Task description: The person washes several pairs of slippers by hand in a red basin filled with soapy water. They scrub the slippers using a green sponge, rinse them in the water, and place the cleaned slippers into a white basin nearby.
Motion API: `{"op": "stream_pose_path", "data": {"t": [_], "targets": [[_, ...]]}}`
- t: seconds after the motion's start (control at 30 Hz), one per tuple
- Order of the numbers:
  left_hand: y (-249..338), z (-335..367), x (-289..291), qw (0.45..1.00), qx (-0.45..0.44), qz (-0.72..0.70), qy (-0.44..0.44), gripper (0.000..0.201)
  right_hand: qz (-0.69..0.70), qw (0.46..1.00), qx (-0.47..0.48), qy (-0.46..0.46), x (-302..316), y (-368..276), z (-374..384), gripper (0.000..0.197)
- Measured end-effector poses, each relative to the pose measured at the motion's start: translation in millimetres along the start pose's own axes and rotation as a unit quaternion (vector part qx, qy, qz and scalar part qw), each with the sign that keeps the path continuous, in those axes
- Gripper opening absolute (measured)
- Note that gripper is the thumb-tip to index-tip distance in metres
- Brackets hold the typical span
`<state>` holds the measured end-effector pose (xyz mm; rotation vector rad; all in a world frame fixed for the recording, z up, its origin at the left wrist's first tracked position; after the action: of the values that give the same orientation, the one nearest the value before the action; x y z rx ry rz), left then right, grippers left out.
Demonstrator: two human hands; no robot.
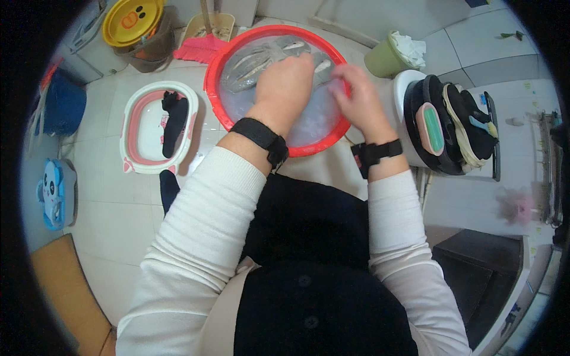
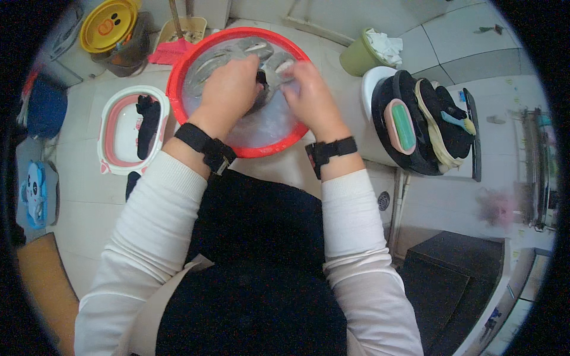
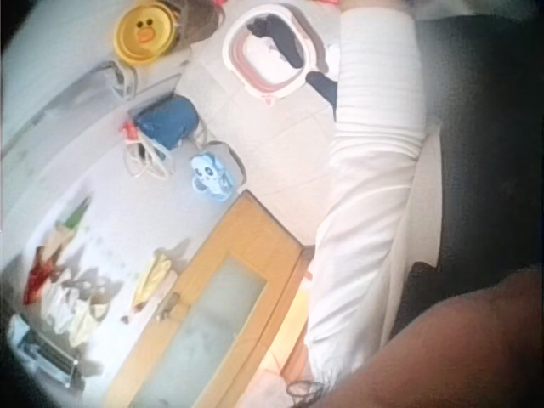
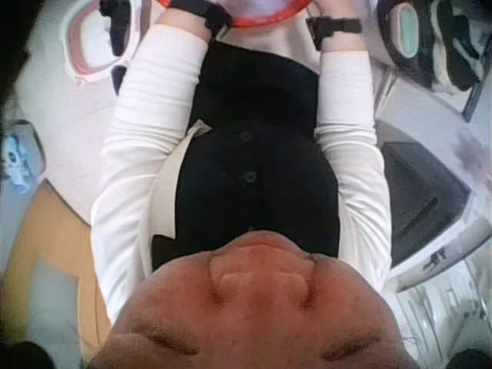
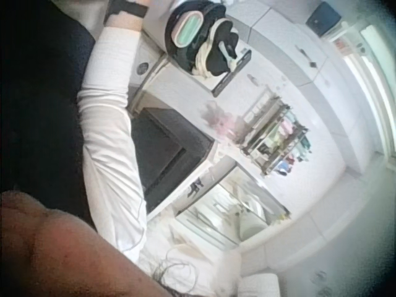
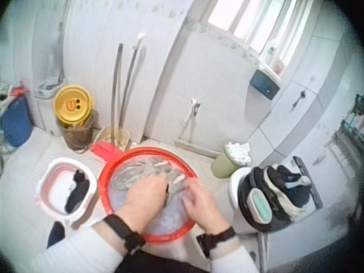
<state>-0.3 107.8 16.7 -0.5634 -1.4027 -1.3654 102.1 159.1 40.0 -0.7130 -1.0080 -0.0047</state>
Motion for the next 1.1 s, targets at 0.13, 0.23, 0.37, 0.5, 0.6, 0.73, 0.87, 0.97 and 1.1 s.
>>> {"op": "stream_pose_path", "data": {"t": [0.13,0.23,0.37,0.5,0.6,0.73,0.87,0.97,1.1], "targets": [[-18.4,-2.8,-16.8,0.996,0.045,-0.075,-0.011,0.027,0.106,0.989,-0.074,-0.066,-43.4,50.5,-28.9,0.054],[-27.8,-3.6,-46.3,0.987,0.066,-0.132,-0.058,0.037,0.072,0.988,-0.049,-0.128,-62.6,40.1,-33.8,0.075],[-29.7,-12.7,-90.1,0.971,0.069,-0.176,-0.145,0.046,-0.013,0.979,-0.057,-0.197,-89.4,43.6,-41.7,0.077],[-14.7,-30.5,-119.5,0.967,-0.034,-0.103,-0.232,0.035,-0.051,0.968,-0.050,-0.239,-108.1,62.9,-55.4,0.074],[-13.8,-44.8,-143.6,0.949,-0.061,-0.021,-0.309,0.028,-0.073,0.957,-0.068,-0.271,-114.0,73.8,-64.6,0.078],[-16.6,-46.6,-157.7,0.947,-0.073,0.002,-0.312,0.026,-0.077,0.939,-0.114,-0.314,-113.9,76.5,-68.6,0.077],[-22.0,-50.2,-174.5,0.925,-0.093,0.042,-0.366,0.027,-0.101,0.923,-0.135,-0.346,-119.9,76.5,-65.2,0.065],[-32.5,-52.0,-176.6,0.912,-0.067,0.071,-0.399,0.028,-0.181,0.894,-0.150,-0.382,-132.1,86.8,-69.2,0.060],[-51.9,-54.7,-169.1,0.904,0.030,0.070,-0.420,0.032,-0.173,0.891,-0.230,-0.352,-137.8,111.0,-71.9,0.046]]}}
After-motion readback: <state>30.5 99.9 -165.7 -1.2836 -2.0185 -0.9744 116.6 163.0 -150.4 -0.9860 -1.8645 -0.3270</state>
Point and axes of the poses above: each hand's wrist, its own z-axis towards the middle knuckle, its own x-axis out of the back of the hand, y = z × x, the point moved 10 cm from there along z, towards the middle knuckle, and after that the axes turned 6 degrees about z, right-handed, at the moved point
